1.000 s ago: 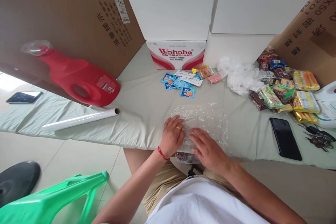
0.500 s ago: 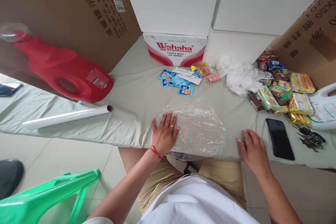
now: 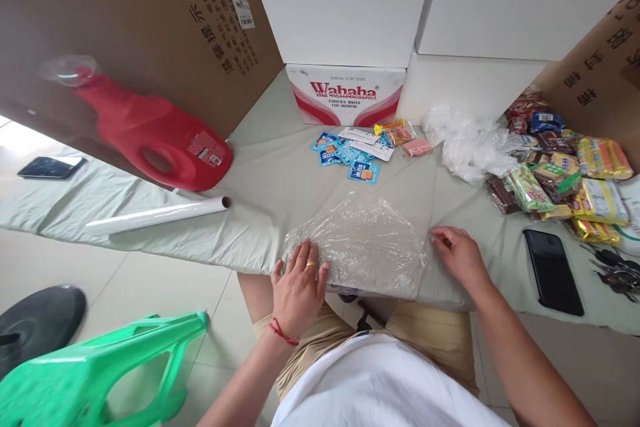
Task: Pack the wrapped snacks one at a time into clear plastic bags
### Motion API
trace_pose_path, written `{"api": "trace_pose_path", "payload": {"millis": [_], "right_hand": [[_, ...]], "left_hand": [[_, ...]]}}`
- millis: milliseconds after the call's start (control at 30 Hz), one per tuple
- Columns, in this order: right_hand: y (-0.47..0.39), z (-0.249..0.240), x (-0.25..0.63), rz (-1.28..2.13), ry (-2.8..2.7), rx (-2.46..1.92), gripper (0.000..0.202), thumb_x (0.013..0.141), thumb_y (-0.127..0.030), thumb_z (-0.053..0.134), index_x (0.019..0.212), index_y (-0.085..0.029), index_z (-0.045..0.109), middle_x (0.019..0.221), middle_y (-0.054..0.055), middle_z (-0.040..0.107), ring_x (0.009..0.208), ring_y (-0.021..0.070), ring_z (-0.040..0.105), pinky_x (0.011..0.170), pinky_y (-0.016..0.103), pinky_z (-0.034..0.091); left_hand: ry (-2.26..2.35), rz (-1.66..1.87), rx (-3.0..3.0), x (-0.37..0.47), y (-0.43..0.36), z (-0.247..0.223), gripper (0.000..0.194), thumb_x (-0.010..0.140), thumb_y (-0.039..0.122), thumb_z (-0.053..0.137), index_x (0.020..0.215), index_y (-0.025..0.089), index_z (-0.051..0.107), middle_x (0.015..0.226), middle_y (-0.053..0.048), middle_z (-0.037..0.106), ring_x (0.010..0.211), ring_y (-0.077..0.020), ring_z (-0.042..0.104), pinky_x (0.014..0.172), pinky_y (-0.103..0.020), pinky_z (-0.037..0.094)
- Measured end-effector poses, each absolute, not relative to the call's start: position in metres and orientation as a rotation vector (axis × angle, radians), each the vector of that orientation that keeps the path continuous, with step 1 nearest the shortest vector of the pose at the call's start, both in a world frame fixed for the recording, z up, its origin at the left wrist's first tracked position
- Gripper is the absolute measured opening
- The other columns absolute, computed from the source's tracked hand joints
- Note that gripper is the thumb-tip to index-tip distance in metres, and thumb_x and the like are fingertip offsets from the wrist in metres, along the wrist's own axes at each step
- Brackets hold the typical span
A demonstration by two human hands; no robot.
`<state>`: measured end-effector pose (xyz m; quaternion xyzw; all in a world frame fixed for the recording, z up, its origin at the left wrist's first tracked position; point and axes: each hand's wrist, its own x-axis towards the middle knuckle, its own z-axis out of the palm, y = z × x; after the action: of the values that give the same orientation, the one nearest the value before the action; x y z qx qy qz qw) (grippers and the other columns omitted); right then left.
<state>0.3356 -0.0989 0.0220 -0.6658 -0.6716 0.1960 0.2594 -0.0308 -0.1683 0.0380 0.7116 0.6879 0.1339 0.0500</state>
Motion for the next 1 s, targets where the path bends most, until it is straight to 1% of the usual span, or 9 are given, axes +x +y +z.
{"api": "trace_pose_path", "payload": {"millis": [133,233,367,433,533,600,667,800,1000], "right_hand": [[-0.070,0.034,0.346,0.375,-1.817,-1.827,0.028,0.090,-0.038,0.049,0.090,-0.023,0.072,0.086,0.009,0.071,0.087,0.0268,0.058,0.085,0.042,0.046],[-0.072,0.045,0.345,0.450,-1.845,-1.857,0.032,0.093,-0.043,0.047,0.094,-0.023,0.072,0.091,0.008,0.072,0.090,0.0262,0.059,0.085,0.040,0.045],[-0.100,0.047,0.337,0.755,-1.973,-1.851,0.033,0.089,-0.051,0.057,0.099,-0.023,0.071,0.091,0.006,0.070,0.090,0.0249,0.060,0.084,0.038,0.045],[-0.113,0.044,0.332,0.793,-2.010,-1.865,0.028,0.086,-0.048,0.060,0.095,-0.024,0.070,0.091,0.005,0.069,0.090,0.0248,0.059,0.084,0.037,0.045],[-0.118,0.038,0.329,0.805,-2.018,-1.856,0.020,0.086,-0.040,0.055,0.084,-0.024,0.067,0.086,0.005,0.068,0.088,0.0238,0.059,0.083,0.037,0.044],[-0.113,0.037,0.332,0.837,-1.996,-1.834,0.021,0.087,-0.039,0.052,0.081,-0.024,0.066,0.083,0.004,0.067,0.085,0.0232,0.059,0.081,0.036,0.044],[-0.103,0.038,0.339,0.866,-1.964,-1.827,0.022,0.086,-0.041,0.053,0.080,-0.023,0.065,0.080,0.004,0.067,0.081,0.0227,0.060,0.077,0.035,0.044],[-0.071,0.043,0.357,0.834,-1.914,-1.848,0.021,0.084,-0.040,0.053,0.080,-0.022,0.064,0.077,0.004,0.067,0.074,0.0210,0.061,0.072,0.033,0.045],[-0.034,0.053,0.338,0.374,-1.889,-1.830,0.021,0.089,-0.036,0.052,0.086,-0.022,0.066,0.086,0.008,0.070,0.084,0.0246,0.062,0.083,0.038,0.049]], "left_hand": [[2.074,0.279,2.220,-0.036,-0.183,0.054,0.037,0.099,0.046,0.050,0.121,0.024,0.070,0.141,-0.013,0.066,0.122,-0.0363,0.061,0.092,-0.053,0.051],[2.102,0.224,2.271,-0.035,-0.189,0.075,0.030,0.098,0.043,0.054,0.110,0.023,0.073,0.136,-0.011,0.068,0.106,-0.0345,0.063,0.081,-0.049,0.052],[1.976,0.577,2.396,-0.026,-0.178,0.103,0.024,0.100,0.031,0.053,0.099,0.018,0.073,0.118,-0.012,0.073,0.090,-0.0256,0.061,0.081,-0.043,0.053],[1.770,0.762,2.439,-0.017,-0.160,0.107,0.023,0.101,0.025,0.051,0.093,0.018,0.072,0.107,-0.010,0.075,0.087,-0.0217,0.061,0.082,-0.038,0.053],[1.452,0.773,2.570,0.002,-0.117,0.092,0.027,0.103,0.030,0.049,0.106,0.019,0.074,0.118,-0.009,0.076,0.109,-0.0242,0.065,0.095,-0.042,0.051],[1.248,0.568,2.663,0.013,-0.087,0.072,0.037,0.105,0.037,0.044,0.127,0.019,0.069,0.140,-0.010,0.067,0.135,-0.0267,0.054,0.113,-0.048,0.042],[1.237,0.360,2.655,0.021,-0.066,0.052,0.045,0.107,0.038,0.035,0.140,0.022,0.061,0.154,-0.009,0.056,0.147,-0.0278,0.044,0.123,-0.057,0.027],[1.490,0.236,2.532,0.027,-0.060,0.029,0.051,0.108,0.041,0.027,0.153,0.027,0.047,0.165,-0.007,0.040,0.155,-0.0279,0.033,0.125,-0.066,0.014],[1.934,0.257,2.304,0.029,-0.071,0.028,0.058,0.107,0.044,0.022,0.156,0.024,0.043,0.167,-0.009,0.036,0.155,-0.0298,0.032,0.123,-0.071,0.015]]}}
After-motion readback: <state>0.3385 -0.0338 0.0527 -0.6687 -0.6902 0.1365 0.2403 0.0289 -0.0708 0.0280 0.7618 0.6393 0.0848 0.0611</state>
